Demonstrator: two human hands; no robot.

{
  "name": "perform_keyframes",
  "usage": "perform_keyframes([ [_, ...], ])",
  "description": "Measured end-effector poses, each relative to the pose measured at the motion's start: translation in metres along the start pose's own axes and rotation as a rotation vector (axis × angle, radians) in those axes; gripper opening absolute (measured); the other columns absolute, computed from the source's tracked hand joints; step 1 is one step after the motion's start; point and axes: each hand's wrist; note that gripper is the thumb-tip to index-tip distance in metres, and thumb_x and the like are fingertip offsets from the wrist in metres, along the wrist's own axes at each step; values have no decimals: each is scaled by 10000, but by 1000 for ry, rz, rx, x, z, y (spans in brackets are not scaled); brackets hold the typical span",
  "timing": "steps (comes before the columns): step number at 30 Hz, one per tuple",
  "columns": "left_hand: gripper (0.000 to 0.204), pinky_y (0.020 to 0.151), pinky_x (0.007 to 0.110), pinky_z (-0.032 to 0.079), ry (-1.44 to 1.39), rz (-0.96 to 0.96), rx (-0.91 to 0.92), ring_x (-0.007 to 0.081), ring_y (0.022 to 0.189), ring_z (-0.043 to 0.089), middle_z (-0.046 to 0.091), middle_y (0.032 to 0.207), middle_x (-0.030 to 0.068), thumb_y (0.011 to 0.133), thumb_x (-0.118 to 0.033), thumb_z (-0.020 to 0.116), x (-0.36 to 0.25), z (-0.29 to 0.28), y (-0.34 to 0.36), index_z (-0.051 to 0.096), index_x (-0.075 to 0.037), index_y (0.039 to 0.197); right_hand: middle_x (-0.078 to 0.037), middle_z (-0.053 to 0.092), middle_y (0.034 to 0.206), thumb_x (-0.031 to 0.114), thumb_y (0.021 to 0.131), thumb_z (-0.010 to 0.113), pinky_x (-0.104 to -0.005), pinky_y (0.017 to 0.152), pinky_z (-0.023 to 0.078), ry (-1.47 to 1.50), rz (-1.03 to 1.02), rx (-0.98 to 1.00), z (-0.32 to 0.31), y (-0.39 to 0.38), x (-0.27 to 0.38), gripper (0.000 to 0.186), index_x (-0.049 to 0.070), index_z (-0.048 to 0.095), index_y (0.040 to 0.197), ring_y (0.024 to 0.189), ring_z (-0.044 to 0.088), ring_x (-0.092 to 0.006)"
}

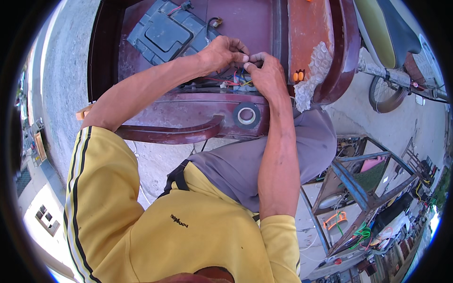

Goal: The person works on the wiring inside the storage compartment of a motorized tricycle. They use electrical tape to insulate wire connections and a wire stripper to prepare the wires. The task involves careful manipulation of small components within a confined space.

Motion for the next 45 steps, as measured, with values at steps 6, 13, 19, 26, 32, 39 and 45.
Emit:
perform_keyframes([
  [6, 113, 811, 300, 542, 196, 290, -27, 124, 866, 650, 717, 921, 60, 938, -11, 655, 19, 0, 19, 680, 18, 1044, -181, 748, 923, 165, 866, 712, -405, 843, 536, -13, -46, -14, 4, 6, -13, 243, 9, 739, 1050, 907, 724, -311],
  [13, 123, 796, 301, 542, 141, 262, -77, 122, 860, 647, 715, 922, 58, 924, -28, 683, 30, 10, 25, 669, 13, 1039, -186, 745, 926, 136, 862, 707, -420, 849, 535, -60, -59, -103, 6, 2, -10, 195, 4, 729, 1005, 927, 723, -332],
  [19, 197, 742, 323, 553, 188, 239, -292, 147, 793, 659, 719, 916, 99, 891, -93, 746, 41, 18, 25, 670, 10, 1040, -174, 744, 900, 98, 842, 729, -412, 834, 539, -3, -47, -167, 6, 2, -8, 169, 4, 724, 982, 896, 722, -322],
  [26, 277, 756, 338, 552, 317, 198, -247, 165, 758, 677, 715, 797, 95, 903, -223, 750, 9, 0, -14, 727, 8, 1054, -174, 744, 892, 91, 839, 730, -401, 813, 547, 4, -34, -147, 6, 2, -7, 174, 6, 725, 991, 874, 724, -310],
  [32, 322, 810, 323, 546, 239, 272, -121, 173, 836, 672, 735, 875, 103, 913, -256, 765, 30, 7, -4, 730, 20, 1075, -174, 748, 924, 84, 850, 714, -400, 835, 547, 12, -50, -153, 8, 5, -13, 179, 7, 721, 1011, 906, 727, -311],
  [39, 264, 819, 331, 533, 261, 97, 11, 177, 869, 667, 735, 908, 98, 883, -220, 787, 17, 7, 2, 752, 0, 1024, -185, 687, 1194, 28, 886, 643, -414, 968, 506, -68, -324, -203, 3, -7, -9, 306, 28, 670, 1190, 1122, 659, -342],
  [45, 237, 589, 295, 430, 23, -93, 75, 123, 693, 563, 712, 873, 37, 863, -266, 796, -1, 6, -10, 763, -65, 984, -142, 640, 1213, -20, 849, 662, -413, 1000, 476, -22, -537, -178, -28, -81, 21, 329, 42, 655, 1171, 1168, 584, -370],
])
Point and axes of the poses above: each hand's wrist, its own y-axis towards the middle knuckle, its own z-axis out of the palm, x = y × z
